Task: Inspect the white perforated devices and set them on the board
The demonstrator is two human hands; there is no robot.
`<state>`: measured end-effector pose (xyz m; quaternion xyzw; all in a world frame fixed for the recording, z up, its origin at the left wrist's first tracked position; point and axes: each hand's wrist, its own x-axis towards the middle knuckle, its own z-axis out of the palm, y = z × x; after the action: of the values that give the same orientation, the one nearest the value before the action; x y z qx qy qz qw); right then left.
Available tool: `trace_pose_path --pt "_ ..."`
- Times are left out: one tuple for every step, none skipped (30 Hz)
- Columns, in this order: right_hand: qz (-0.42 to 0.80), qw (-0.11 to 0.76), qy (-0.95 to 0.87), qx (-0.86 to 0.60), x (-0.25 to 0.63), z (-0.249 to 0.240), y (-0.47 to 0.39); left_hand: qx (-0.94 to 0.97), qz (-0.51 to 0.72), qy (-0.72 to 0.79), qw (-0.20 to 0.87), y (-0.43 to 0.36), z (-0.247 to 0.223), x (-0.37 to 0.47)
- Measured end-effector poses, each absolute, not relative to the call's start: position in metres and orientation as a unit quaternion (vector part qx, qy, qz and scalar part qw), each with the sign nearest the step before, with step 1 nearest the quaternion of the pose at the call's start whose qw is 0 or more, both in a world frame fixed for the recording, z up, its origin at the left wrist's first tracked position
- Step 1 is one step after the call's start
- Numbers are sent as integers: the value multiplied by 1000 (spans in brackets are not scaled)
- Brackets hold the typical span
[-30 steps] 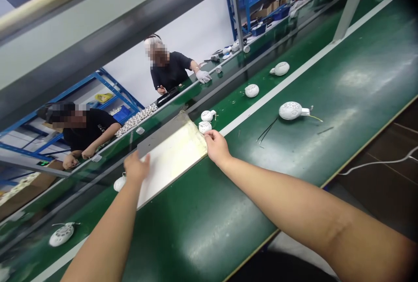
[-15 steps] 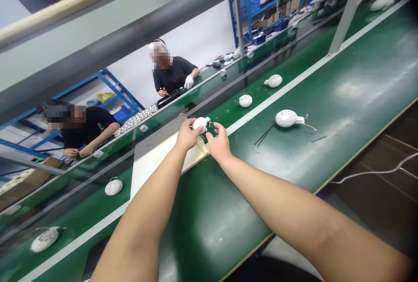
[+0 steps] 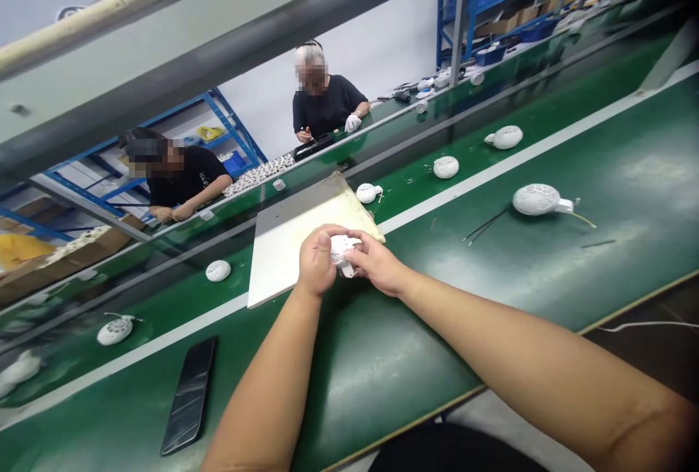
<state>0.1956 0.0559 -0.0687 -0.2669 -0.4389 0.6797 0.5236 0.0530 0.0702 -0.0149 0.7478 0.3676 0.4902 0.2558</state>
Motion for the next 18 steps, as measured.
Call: trace_pose_path --pt "687 519 -431 -270 196 -67 54 734 504 366 270 68 -14 54" --pt "683 524 -423 -283 197 -66 54 723 515 364 282 66 -14 55" --pt "667 542 -414 -299 199 -65 55 717 519 362 293 64 -15 57" --pt "643 571 -403 -314 201 -63 56 714 519 359 302 62 -16 59" --pt "617 601 -392 -322 202 -62 57 712 518 356 313 60 -18 62" --pt "595 629 -384 -321 204 -61 58 710 516 351 326 58 -20 66" --pt "580 647 -384 -313 204 -60 59 709 513 345 339 56 -23 70" --pt "566 656 -392 -308 204 -60 58 710 509 336 351 53 -25 74" --pt "551 659 -407 -311 204 -60 58 712 507 327 359 51 -28 79" --pt "529 659 -426 -323 203 -60 56 715 505 320 363 49 -31 83" --pt "500 658 -447 -342 202 -61 55 718 503 317 362 47 -32 86" --pt "470 655 -467 -364 201 -62 53 722 499 317 359 45 -34 89" --pt "444 648 -483 -385 201 -63 52 725 495 322 354 44 -35 90" --pt "426 642 -496 -402 200 -64 51 728 490 328 349 43 -35 91" --pt "414 635 -505 -412 200 -65 50 731 485 336 343 42 -35 91" --pt "407 630 -512 -420 199 -66 50 735 479 342 337 42 -34 91" --pt "402 626 -514 -426 199 -67 49 738 474 348 331 42 -33 91" --pt "399 626 -512 -432 198 -68 49 741 469 354 325 41 -33 91"
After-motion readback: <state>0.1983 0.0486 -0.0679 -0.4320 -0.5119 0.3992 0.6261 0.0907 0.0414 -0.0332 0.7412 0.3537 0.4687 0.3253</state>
